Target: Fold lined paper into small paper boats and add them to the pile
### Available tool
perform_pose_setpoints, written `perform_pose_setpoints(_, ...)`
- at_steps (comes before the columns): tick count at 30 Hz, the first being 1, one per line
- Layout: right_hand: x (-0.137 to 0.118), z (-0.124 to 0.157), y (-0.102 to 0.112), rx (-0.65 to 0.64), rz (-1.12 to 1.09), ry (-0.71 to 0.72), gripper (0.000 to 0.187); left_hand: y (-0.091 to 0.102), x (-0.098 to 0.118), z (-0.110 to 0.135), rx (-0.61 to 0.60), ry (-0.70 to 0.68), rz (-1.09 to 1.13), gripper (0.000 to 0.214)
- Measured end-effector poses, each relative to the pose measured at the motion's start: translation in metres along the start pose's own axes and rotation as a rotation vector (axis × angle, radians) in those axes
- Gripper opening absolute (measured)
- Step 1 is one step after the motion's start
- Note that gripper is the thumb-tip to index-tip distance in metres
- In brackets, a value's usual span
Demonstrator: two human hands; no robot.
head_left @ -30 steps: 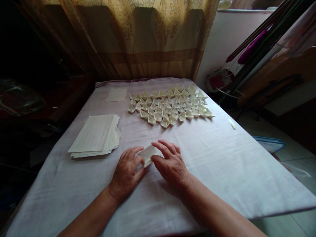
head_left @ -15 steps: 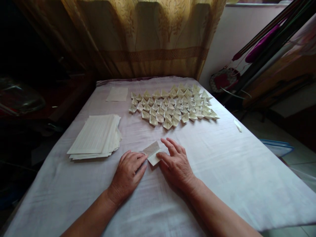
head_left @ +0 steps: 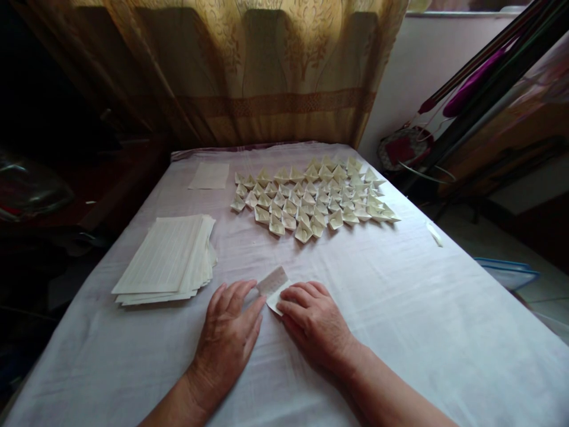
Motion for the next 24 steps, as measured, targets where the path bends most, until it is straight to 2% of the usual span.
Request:
perform_pose_setpoints(4, -0.001, -0.001, 0.001, -0.018, -0.028, -0.003, 0.009, 0.001, -0.001, 0.000, 0.001, 0.020, -0.028, 0.027)
perform_pose_setpoints(10, 0.009, 0.001, -0.002, -0.023, -0.149, -0.102, 0.012, -0.004, 0.003, 0.002, -0.054, -0.111, 0.050, 0.033)
perform_pose_setpoints(15, 0.016, 0.003, -0.006, 0.026, -0.190, -0.182, 0.015, -0.007, -0.002, 0.004, -0.057, -0.042, 0.109, 0.030)
perform_pose_setpoints(20, 0.021, 0.002, -0.008, 0.083, -0.122, -0.264, 0.016, -0.011, -0.006, 0.004, -0.094, 0.000, 0.137, 0.030)
perform_pose_setpoints(24, 0.024, 0.000, -0.010, 0.070, -0.085, -0.306, 0.018, -0.012, -0.006, 0.005, -0.116, -0.010, 0.139, 0.030)
Point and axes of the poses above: each hand's wrist, its own z-axis away from the middle knuckle, its own y-axis out of the back of the hand, x = y × z, the point moved 6 cm from there along -z, towards the middle knuckle, and after that the axes turned 1 degree about x, right-handed, at the moved point
